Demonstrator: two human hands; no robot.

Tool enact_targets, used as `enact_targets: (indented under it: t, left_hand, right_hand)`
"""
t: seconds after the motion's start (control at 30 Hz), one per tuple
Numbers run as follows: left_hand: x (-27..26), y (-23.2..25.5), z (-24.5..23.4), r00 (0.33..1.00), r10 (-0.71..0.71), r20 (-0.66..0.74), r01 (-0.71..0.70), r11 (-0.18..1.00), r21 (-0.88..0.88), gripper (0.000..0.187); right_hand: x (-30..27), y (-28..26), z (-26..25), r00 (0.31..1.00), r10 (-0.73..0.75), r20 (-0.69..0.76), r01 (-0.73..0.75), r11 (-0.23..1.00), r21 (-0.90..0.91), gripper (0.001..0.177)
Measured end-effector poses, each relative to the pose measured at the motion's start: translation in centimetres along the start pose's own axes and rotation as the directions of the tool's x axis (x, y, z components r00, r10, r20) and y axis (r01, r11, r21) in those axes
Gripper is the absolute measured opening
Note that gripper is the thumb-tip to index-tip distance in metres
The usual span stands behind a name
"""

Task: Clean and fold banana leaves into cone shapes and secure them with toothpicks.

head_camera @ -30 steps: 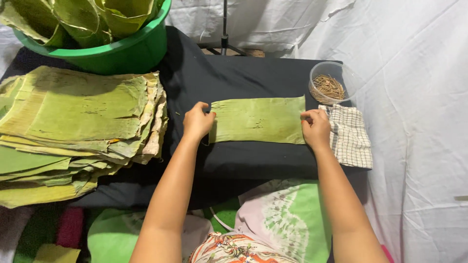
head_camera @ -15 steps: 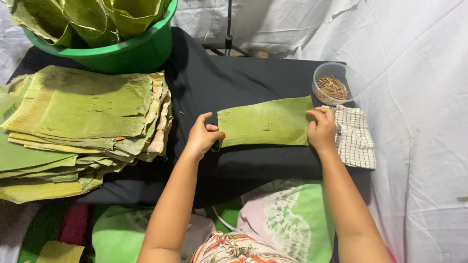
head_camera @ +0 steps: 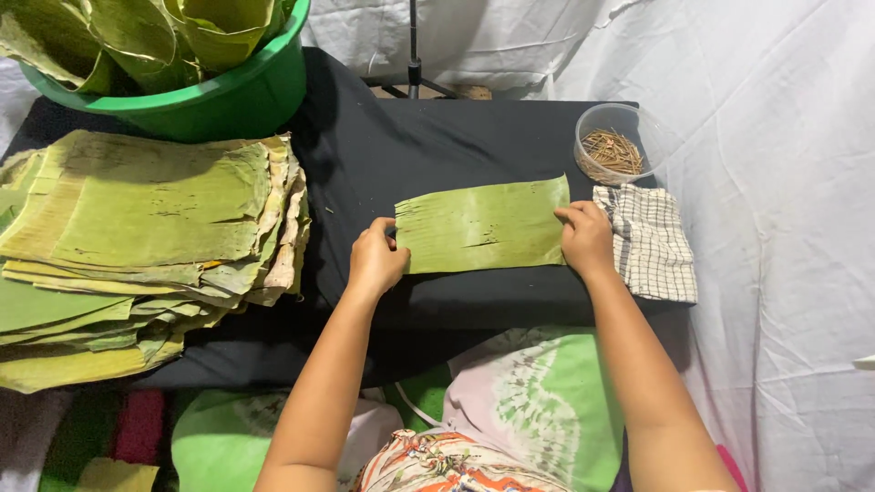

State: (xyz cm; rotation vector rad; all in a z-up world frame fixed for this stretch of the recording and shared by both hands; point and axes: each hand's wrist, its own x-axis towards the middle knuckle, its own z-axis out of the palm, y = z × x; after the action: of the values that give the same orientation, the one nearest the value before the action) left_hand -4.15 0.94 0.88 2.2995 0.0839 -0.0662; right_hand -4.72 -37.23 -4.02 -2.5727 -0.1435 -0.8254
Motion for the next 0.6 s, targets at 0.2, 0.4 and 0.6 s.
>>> enact_targets:
  t: [0.2, 0.4, 0.6]
  left_hand:
    - [-0.1, 0.0, -0.6, 1.000, 0.008, 0.018, -0.009, 0.997, 0.080, 0.058]
    - [0.6, -0.6, -0.4, 1.000, 0.012, 0.011, -0.013, 0.995, 0.104, 0.054]
    - [1.0, -1.2, -0.1, 0.997, 0.015, 0.070, -0.024, 0.990, 0.141, 0.055]
  right_hand:
    - [-0.4, 0.9, 0.1, 0.999, 0.032, 0.015, -0.032, 0.999, 0.026, 0.035]
    - [1.3, -2.4, -2.4, 0.967, 0.236, 0.094, -0.251, 0.943, 0.217, 0.042]
    - [2.6, 4.6, 0.0, 0.641, 0.627, 0.443, -0.547, -0.031, 0.837, 0.054]
